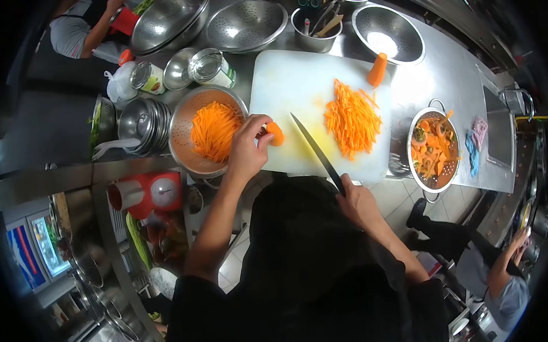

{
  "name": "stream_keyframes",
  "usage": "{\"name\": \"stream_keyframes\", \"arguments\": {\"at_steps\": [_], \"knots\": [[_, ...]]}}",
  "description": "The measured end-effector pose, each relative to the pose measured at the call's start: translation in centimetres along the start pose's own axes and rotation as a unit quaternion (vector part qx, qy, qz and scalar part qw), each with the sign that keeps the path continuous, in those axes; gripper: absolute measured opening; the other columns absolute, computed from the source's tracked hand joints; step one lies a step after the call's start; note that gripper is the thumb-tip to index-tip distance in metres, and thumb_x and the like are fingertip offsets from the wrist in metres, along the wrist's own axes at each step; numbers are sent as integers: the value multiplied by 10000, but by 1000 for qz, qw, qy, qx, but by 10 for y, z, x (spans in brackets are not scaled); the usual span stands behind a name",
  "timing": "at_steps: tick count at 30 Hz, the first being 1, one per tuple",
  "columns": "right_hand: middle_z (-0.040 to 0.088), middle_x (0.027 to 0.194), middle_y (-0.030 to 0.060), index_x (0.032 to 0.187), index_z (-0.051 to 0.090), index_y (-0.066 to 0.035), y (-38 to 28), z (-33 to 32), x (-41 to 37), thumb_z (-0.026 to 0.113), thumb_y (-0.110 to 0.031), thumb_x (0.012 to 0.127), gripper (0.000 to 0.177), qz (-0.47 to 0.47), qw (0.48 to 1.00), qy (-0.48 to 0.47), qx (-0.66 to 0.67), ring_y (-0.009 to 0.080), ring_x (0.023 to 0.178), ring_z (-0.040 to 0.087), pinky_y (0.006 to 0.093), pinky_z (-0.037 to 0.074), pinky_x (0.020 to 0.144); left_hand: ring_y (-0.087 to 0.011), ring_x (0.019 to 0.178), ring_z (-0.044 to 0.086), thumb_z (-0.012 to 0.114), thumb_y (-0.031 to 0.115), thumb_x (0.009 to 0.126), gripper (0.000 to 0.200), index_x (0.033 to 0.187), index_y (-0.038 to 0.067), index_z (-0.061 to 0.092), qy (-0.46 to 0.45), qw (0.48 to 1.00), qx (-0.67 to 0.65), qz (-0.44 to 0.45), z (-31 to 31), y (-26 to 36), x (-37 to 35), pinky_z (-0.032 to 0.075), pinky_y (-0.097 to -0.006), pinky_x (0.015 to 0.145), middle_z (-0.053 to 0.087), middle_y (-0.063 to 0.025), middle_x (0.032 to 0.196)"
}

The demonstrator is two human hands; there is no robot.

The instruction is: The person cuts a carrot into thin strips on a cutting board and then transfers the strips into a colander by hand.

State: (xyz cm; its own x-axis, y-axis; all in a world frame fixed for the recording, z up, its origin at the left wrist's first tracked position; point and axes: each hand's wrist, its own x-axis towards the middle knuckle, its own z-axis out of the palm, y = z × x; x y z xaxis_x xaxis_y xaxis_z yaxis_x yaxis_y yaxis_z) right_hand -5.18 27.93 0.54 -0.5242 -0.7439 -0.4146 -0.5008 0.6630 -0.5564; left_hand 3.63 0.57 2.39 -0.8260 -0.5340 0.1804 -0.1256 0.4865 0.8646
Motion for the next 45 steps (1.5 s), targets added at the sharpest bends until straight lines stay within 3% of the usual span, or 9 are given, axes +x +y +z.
{"name": "stream_keyframes", "arguments": {"at_steps": [4, 6, 13, 22, 25, 27, 38, 40, 45], "knots": [[613, 682, 245, 1121, 447, -6, 5, 16, -1, 542, -102, 874, 281, -26, 997, 29, -64, 433, 639, 616, 529, 487, 583, -251, 780, 628, 622, -97, 776, 285, 1040, -1, 571, 11, 1000, 7, 1, 1, -12, -10, 505, -329, 684, 607, -138, 959], [614, 679, 234, 1114, 452, 0, -9, 5, -10, 516, -94, 883, 258, -35, 996, 23, -82, 423, 630, 616, 519, 491, 571, -263, 751, 619, 622, -92, 778, 284, 1044, -6, 576, 37, 991, 49, 117, 0, -21, -11, 509, -331, 693, 593, -135, 984], [603, 645, 180, 1032, 481, 14, -75, -57, -47, 455, -60, 892, 161, -50, 991, -23, -124, 368, 592, 618, 470, 494, 521, -264, 734, 607, 608, -96, 787, 207, 979, -20, 594, 23, 994, 56, 91, -1, -2, -7, 510, -322, 636, 561, -123, 1008], [582, 581, 161, 1006, 482, 18, -81, -75, -49, 467, -39, 863, 155, -81, 988, -34, -126, 351, 540, 605, 440, 480, 498, -224, 729, 615, 598, -116, 789, 172, 944, -43, 589, 11, 992, 87, 88, -3, 4, -7, 511, -282, 627, 565, -122, 961], [594, 595, 161, 1016, 479, 27, -81, -68, -41, 462, -28, 855, 171, -81, 986, -35, -139, 352, 549, 610, 440, 483, 501, -224, 733, 620, 601, -115, 787, 173, 944, -41, 590, 26, 992, 80, 90, -3, 5, -8, 512, -284, 630, 571, -123, 965], [599, 601, 163, 1026, 469, 28, -79, -64, -35, 466, -26, 851, 184, -84, 986, -32, -143, 352, 553, 614, 441, 486, 504, -283, 755, 619, 605, -88, 792, 161, 938, -24, 587, 24, 994, 71, 85, -3, 3, -8, 511, -330, 630, 575, -130, 966], [603, 590, 183, 978, 435, 7, -67, -36, 22, 518, -1, 802, 195, -99, 980, -12, -170, 369, 556, 628, 442, 505, 510, -292, 752, 635, 608, -94, 783, 175, 945, -30, 587, 18, 994, 67, 84, -2, 0, -6, 527, -336, 629, 583, -144, 980], [595, 614, 210, 1033, 416, 21, -65, -29, 35, 549, 9, 755, 308, -63, 987, -57, -138, 423, 621, 613, 498, 492, 586, -291, 752, 634, 608, -94, 782, 177, 945, -30, 588, 16, 994, 71, 88, -2, 0, -6, 530, -335, 629, 582, -144, 980], [609, 647, 204, 1085, 415, 8, -34, 14, 72, 575, -19, 760, 363, -97, 986, -29, -132, 415, 636, 623, 487, 500, 590, -287, 789, 633, 613, -87, 780, 165, 932, -25, 592, 15, 995, 65, 79, -1, 1, -4, 530, -329, 636, 582, -143, 999]]}}
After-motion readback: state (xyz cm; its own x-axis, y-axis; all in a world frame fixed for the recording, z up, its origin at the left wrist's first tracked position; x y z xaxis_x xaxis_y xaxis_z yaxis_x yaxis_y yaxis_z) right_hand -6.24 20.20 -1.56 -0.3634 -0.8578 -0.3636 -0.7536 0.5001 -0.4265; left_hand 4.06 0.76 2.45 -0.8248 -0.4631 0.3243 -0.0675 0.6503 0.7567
